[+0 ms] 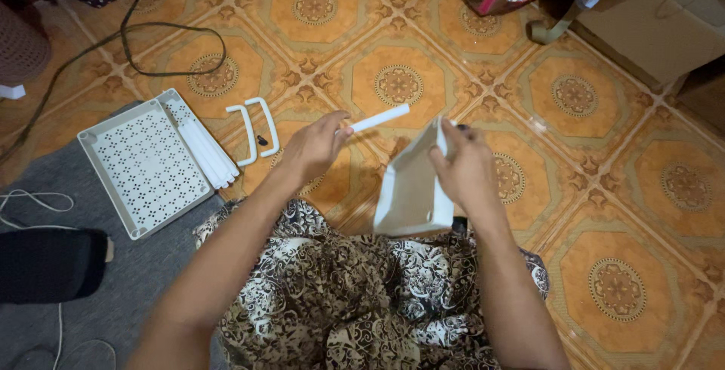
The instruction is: The person assembles a white plastic storage rack by inserting legs into perforated trays and stacking them. They handle trays, legs, and small black connectors, fitting each leg into the tray corners and then placing a second tray on top.
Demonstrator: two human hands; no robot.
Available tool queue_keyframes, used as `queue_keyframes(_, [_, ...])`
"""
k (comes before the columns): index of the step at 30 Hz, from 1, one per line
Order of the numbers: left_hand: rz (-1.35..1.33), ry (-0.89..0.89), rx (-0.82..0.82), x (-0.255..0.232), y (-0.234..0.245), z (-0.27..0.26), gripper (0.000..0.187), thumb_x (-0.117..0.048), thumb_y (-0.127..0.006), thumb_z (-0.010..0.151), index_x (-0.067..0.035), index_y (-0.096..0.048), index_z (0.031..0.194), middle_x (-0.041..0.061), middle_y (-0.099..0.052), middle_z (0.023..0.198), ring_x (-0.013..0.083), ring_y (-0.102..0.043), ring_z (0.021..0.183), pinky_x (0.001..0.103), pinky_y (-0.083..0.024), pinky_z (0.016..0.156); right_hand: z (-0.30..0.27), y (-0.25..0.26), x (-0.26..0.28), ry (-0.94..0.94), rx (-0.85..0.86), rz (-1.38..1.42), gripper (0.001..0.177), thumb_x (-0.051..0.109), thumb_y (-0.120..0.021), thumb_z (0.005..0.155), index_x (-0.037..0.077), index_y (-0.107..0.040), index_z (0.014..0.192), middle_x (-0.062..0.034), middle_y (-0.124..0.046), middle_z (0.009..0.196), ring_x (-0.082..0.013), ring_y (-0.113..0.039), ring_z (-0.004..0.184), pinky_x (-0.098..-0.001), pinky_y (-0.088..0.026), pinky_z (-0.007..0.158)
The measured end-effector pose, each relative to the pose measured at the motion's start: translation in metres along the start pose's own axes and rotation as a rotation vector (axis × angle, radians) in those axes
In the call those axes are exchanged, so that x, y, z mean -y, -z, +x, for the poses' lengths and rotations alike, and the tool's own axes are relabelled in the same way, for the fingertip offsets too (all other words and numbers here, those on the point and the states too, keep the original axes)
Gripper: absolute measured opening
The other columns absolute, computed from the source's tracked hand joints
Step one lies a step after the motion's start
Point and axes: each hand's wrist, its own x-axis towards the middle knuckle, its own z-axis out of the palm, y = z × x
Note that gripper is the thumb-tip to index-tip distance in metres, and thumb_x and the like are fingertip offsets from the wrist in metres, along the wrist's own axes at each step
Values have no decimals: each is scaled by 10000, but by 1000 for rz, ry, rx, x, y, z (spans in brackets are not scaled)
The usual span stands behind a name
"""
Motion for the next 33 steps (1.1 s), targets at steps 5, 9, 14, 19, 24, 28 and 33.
queue_keyframes(5, [-207, -105, -161, 11, -46, -10, 366, -325, -497, 1067, -10, -612, 1213, 230, -664, 1098, 426, -646, 1027, 495, -522, 898, 14, 2, -39, -4, -185, 123, 471, 203, -717, 894, 99, -693, 1352, -226, -695, 1186, -303, -718, 765, -429, -580, 769])
queue_keyframes(9, [-311, -71, -167, 28, -91, -16, 264, -217, -474, 1093, 5, -592, 1174, 264, -634, 1073, 446, -612, 1041, 509, -494, 926, 23, -10, -80, 24, -214, 262, 448, 159, -700, 913, 82, -690, 1354, -200, -738, 1130, -268, -722, 798, -361, -567, 748])
queue_keyframes(14, [-322, 96, -143, 41, -143, -16, 314, -137, -478, 1035, 10, -559, 1301, 261, -619, 1042, 449, -595, 1013, 525, -474, 917, 37, -52, -146, -174, -129, 460, 464, 165, -647, 938, 112, -646, 1400, -165, -768, 1103, -210, -735, 826, -330, -563, 763])
queue_keyframes(19, [-335, 78, -186, 45, -179, -20, 429, -98, -521, 1004, 28, -501, 1414, 277, -606, 1106, 456, -589, 1027, 521, -470, 918, 49, -108, -212, -196, -127, 519, 447, 145, -644, 966, 76, -644, 1408, -160, -757, 1089, -176, -722, 932, -317, -554, 835])
queue_keyframes(24, [-368, 77, -198, 36, -189, -21, 416, -116, -545, 1030, 20, -495, 1420, 275, -646, 1216, 404, -624, 1139, 456, -498, 974, 58, -153, -249, -394, -83, 587, 444, 131, -621, 961, 79, -634, 1402, -128, -747, 1025, -171, -689, 856, -312, -555, 762])
queue_keyframes(28, [-569, 531, 149, 24, -185, -14, 490, -200, -457, 1044, -74, -400, 1514, 149, -718, 1179, 229, -712, 1022, 347, -570, 864, 60, -174, -258, -475, -20, 681, 491, 97, -593, 955, 76, -579, 1446, -130, -728, 1020, -169, -679, 838, -314, -554, 714])
queue_keyframes(33, [-655, 522, 169, 18, -187, -17, 462, -202, -443, 1069, -51, -353, 1497, 108, -730, 1213, 170, -700, 1025, 334, -554, 859, 58, -183, -258, -530, 21, 651, 521, 111, -589, 984, 81, -533, 1500, -150, -709, 1022, -198, -647, 843, -338, -529, 712])
